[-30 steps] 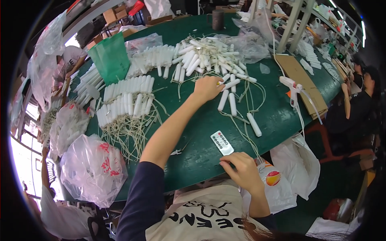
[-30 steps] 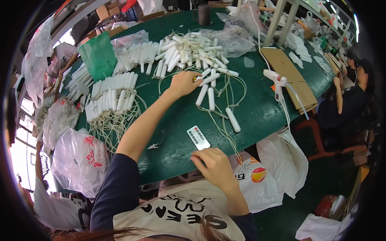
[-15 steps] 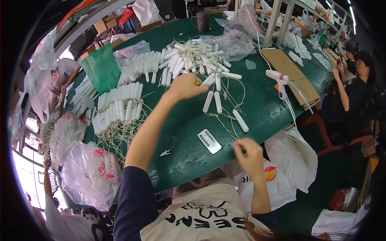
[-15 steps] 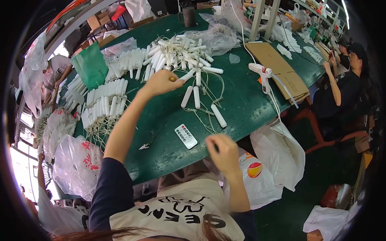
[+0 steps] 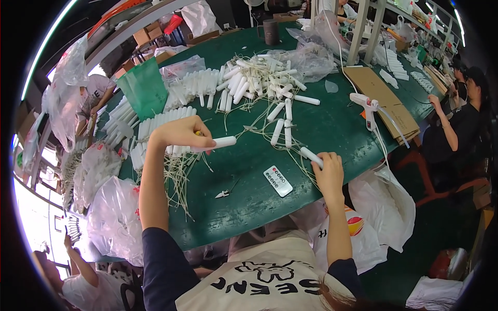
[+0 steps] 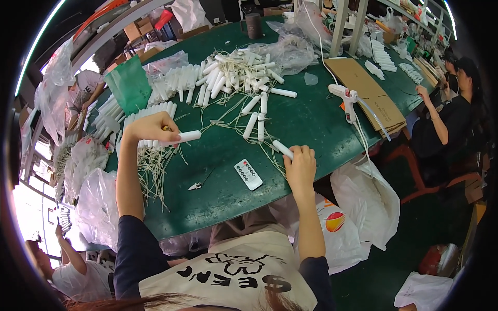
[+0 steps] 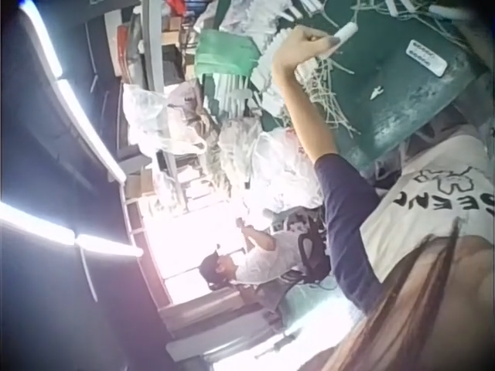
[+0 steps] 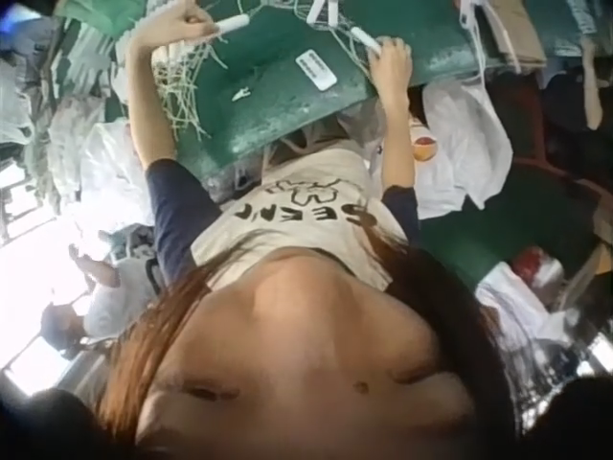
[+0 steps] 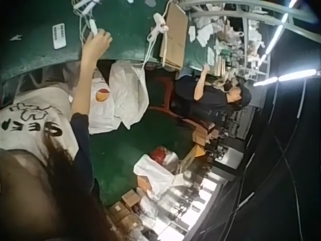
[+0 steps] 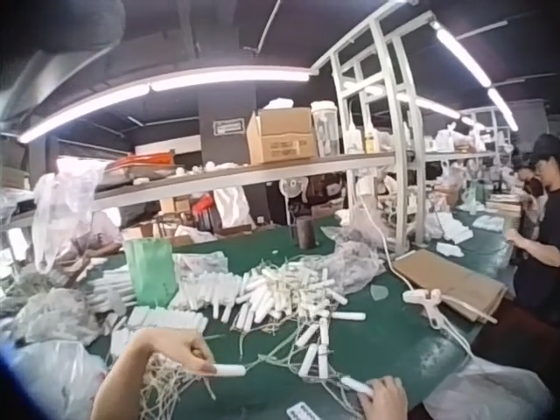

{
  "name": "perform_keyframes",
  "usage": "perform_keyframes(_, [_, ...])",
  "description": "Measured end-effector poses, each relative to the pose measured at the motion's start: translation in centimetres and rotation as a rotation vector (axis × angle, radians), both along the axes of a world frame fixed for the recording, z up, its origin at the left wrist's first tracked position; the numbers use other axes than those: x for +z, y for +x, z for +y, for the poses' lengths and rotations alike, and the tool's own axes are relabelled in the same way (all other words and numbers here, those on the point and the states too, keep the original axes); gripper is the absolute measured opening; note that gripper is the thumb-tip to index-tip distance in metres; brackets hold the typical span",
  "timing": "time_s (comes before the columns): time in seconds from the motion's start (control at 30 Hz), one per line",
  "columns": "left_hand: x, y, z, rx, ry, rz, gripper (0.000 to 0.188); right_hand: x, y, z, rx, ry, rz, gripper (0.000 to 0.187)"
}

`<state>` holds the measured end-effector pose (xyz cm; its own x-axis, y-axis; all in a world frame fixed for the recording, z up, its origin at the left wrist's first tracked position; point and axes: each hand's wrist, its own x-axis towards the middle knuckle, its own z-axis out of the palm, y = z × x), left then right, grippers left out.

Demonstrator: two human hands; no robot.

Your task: Assembling white cylindrical components onto rods using a glue gun at a manufacturing workstation.

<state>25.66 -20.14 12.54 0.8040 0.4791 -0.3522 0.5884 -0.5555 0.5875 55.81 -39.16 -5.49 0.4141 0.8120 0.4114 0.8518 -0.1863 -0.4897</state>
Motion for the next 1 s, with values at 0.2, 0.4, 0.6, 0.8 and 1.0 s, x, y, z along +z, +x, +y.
perform_keyframes(0.2, [-5.4,1.7,2.8,0.399,0.243,-0.210,0.041,2.1,2.2,0.6,0.059,0.369,0.624,0.017])
perform_keyframes(0.4, [-10.5,4.4,3.8,0.580,0.557,-0.119,0.048,6.6,3.6,-1.8,0.116,0.776,0.990,0.016])
perform_keyframes(0.6, [-12.1,6.5,3.1,0.523,0.613,0.037,0.037,8.5,2.1,-3.9,0.140,0.938,0.976,0.016])
perform_keyframes(0.8, [-12.8,7.0,2.9,0.407,0.587,0.172,0.036,8.9,2.4,-4.5,0.112,1.112,0.914,0.017])
perform_keyframes(1.0, [-11.5,7.6,2.0,0.428,0.509,0.107,0.037,7.1,2.1,-3.4,-0.013,0.798,0.699,0.015])
